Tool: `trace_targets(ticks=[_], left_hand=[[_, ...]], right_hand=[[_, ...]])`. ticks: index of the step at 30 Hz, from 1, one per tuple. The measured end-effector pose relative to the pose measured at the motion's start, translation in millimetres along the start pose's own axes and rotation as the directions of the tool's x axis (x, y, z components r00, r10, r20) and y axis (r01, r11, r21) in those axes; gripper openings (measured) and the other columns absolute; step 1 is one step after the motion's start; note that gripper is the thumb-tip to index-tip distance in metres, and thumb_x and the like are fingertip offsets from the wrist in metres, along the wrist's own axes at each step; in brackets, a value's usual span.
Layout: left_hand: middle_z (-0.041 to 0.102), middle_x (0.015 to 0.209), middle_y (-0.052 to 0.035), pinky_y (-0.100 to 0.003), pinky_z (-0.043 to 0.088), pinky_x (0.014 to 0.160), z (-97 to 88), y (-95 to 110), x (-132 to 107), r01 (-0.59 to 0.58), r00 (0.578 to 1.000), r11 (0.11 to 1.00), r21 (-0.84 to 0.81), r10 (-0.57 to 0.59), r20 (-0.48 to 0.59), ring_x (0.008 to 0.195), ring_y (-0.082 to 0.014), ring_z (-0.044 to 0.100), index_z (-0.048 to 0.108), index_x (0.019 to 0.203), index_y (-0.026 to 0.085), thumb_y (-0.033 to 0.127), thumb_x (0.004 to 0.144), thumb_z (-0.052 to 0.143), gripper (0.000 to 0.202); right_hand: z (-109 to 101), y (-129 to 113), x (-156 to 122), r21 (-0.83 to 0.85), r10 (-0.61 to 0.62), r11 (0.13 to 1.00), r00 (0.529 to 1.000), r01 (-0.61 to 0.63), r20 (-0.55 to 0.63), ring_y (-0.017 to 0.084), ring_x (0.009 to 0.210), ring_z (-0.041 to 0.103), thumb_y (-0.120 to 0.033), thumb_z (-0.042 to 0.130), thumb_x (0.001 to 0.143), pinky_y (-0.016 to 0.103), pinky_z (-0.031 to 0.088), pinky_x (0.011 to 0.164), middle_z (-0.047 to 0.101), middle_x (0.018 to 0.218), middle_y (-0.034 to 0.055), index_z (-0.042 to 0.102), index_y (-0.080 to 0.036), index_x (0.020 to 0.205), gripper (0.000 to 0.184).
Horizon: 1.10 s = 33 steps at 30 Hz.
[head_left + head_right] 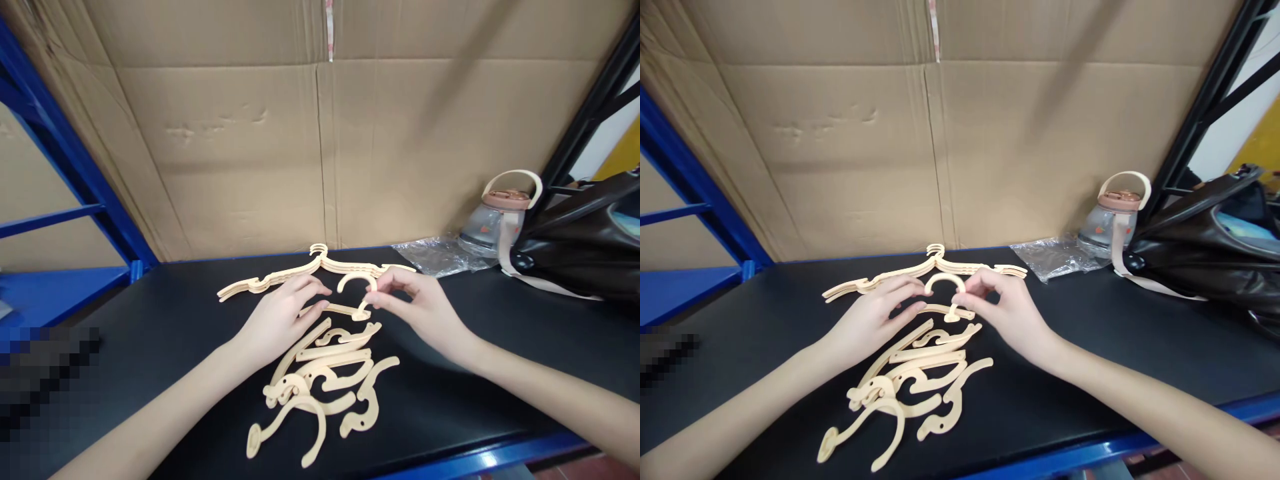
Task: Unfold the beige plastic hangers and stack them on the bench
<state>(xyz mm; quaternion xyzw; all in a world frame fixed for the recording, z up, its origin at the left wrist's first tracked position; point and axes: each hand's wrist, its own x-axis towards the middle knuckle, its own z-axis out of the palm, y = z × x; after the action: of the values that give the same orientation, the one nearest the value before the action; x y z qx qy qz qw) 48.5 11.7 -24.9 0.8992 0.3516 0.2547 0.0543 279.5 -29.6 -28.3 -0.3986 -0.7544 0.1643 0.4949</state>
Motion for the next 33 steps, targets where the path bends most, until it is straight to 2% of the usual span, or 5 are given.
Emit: trace_targets(ticks=[6,15,21,26,33], left_hand=[[0.064,0.089,-0.0007,-0.025,0.046,0.066,5.5,30.5,-2.2,0.072,0.996,0.947,-0.312,-0.053,0.067,0.079,-0.0153,0.057,0.063,0.102,0.023,0.037,0.09,0.051,0.021],[0.061,0.075,0.0031,-0.025,0.043,0.066,9.2,32.6,-3.7,0.093,0.994,0.956,-0.278,-0.072,0.086,0.068,-0.0126,0.054,0.064,0.081,0.022,0.032,0.089,0.055,0.016],[0.065,0.085,0.0021,-0.025,0.042,0.068,12.2,29.0,-6.9,-0.127,0.987,0.985,-0.121,0.138,0.086,0.077,-0.0141,0.054,0.059,0.086,0.022,0.03,0.094,0.047,0.016],[0.063,0.085,-0.0006,-0.027,0.044,0.067,9.0,22.8,-6.6,-0.175,0.983,0.982,0.076,0.171,0.065,0.078,-0.0163,0.056,0.057,0.107,0.023,0.034,0.096,0.041,0.022],[0.066,0.098,-0.0028,-0.029,0.049,0.072,5.6,1.1,-2.8,-0.055,0.998,0.983,0.174,0.058,-0.011,0.091,-0.0183,0.06,0.057,0.108,0.021,0.027,0.095,0.04,0.023]], right_hand=[[4.8,5.3,6.0,0.425,0.324,0.838,0.939,-0.342,0.115,0.013,0.064,0.063,-0.037,0.07,0.075,0.028,0.051,0.068,0.064,0.067,-0.0007,0.057,-0.018,0.069,0.024],[10.2,2.9,3.1,0.443,0.265,0.827,0.934,-0.347,0.238,0.013,0.071,0.061,-0.038,0.071,0.074,0.028,0.05,0.071,0.064,0.075,-0.0001,0.059,-0.017,0.076,0.024],[11.9,4.2,-2.6,0.351,0.139,0.883,0.887,-0.313,0.44,0.014,0.083,0.06,-0.039,0.059,0.086,0.027,0.048,0.077,0.064,0.087,0.0007,0.068,-0.018,0.089,0.023],[7.0,17.0,0.5,0.289,0.17,0.912,0.91,-0.291,0.378,0.016,0.082,0.062,-0.045,0.053,0.089,0.031,0.049,0.078,0.069,0.09,0.0041,0.071,-0.017,0.089,0.034],[-4.9,40.6,14.2,0.45,0.414,0.754,0.879,-0.477,0.238,0.016,0.073,0.066,-0.049,0.057,0.085,0.03,0.053,0.069,0.071,0.091,0.011,0.068,-0.012,0.101,0.042]])
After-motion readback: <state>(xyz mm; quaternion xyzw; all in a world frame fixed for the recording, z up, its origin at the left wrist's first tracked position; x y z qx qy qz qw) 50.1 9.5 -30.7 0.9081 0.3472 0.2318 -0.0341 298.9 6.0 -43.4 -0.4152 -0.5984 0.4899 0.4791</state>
